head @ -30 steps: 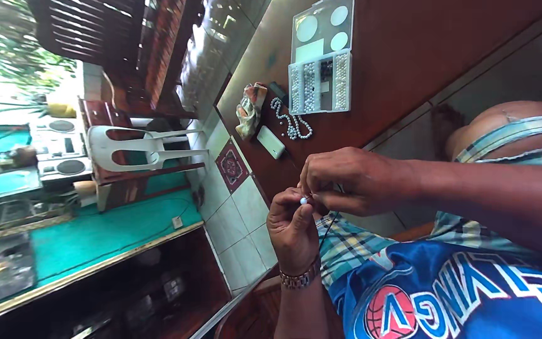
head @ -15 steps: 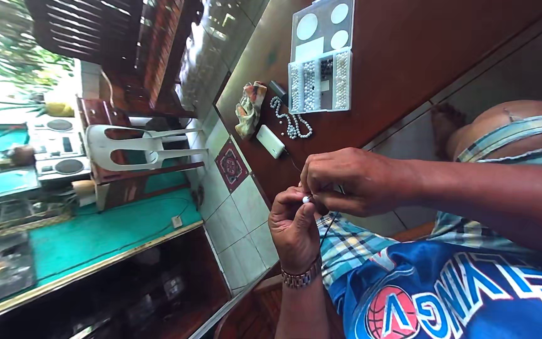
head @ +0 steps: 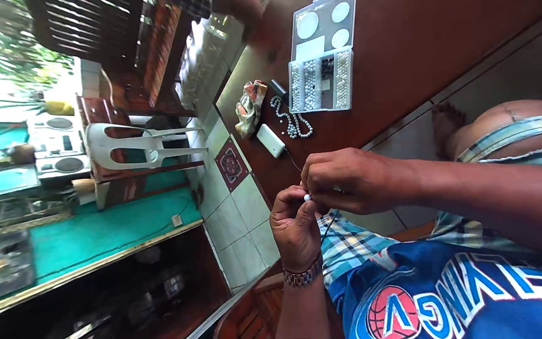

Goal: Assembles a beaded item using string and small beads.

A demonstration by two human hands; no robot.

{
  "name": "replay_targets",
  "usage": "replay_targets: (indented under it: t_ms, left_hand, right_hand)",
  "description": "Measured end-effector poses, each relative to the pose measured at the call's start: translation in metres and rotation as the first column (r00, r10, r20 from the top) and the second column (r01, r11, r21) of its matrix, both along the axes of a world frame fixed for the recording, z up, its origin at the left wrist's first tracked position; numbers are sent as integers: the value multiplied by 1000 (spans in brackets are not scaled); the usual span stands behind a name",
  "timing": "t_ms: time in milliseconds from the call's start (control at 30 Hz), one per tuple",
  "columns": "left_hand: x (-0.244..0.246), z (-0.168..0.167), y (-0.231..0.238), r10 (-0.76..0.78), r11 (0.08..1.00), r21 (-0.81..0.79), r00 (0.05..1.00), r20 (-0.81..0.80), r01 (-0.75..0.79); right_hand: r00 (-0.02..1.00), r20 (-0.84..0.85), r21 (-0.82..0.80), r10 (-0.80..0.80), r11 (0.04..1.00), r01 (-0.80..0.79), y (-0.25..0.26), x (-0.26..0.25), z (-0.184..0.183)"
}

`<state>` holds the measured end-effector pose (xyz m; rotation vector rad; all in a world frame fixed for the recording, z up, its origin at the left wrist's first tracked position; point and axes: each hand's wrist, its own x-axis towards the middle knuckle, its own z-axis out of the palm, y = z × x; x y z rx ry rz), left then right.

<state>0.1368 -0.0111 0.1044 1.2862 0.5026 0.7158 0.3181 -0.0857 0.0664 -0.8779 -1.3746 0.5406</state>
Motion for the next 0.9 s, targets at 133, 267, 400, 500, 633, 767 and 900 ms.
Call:
replay_targets:
  t_ms: [133, 267, 400, 500, 633, 767, 900]
  left_hand:
    - [1, 0, 0, 6, 1000, -19, 1000, 7, -6]
    - [1, 0, -1, 13, 1000, -24, 1000, -8, -13]
    - [0, 1, -2, 12, 1000, -19, 1000, -27, -12]
    - [1, 2, -4, 43, 999, 0, 998, -54, -43]
    - [7, 1, -6, 104, 995, 11, 992, -73, -103]
    - [9, 0, -7, 130, 992, 21, 987, -95, -128]
    - [8, -1, -2, 166, 968, 215, 969, -184, -125]
  right_hand:
    - [1000, -6, 1, -15, 1000, 15, 1, -1, -1]
    - [999, -6, -5, -35, 999, 35, 2, -2, -4]
    - [998, -29, 2, -60, 998, 61, 3, -3, -5]
    - [997, -39, 7, -66, 998, 67, 3, -3, -6]
    - [997, -50, 0, -62, 998, 62, 3, -2, -6]
    - [996, -80, -25, -44, 999, 42, 4, -2, -7]
    - [993, -111, -117, -27, 993, 14, 5, -3, -8]
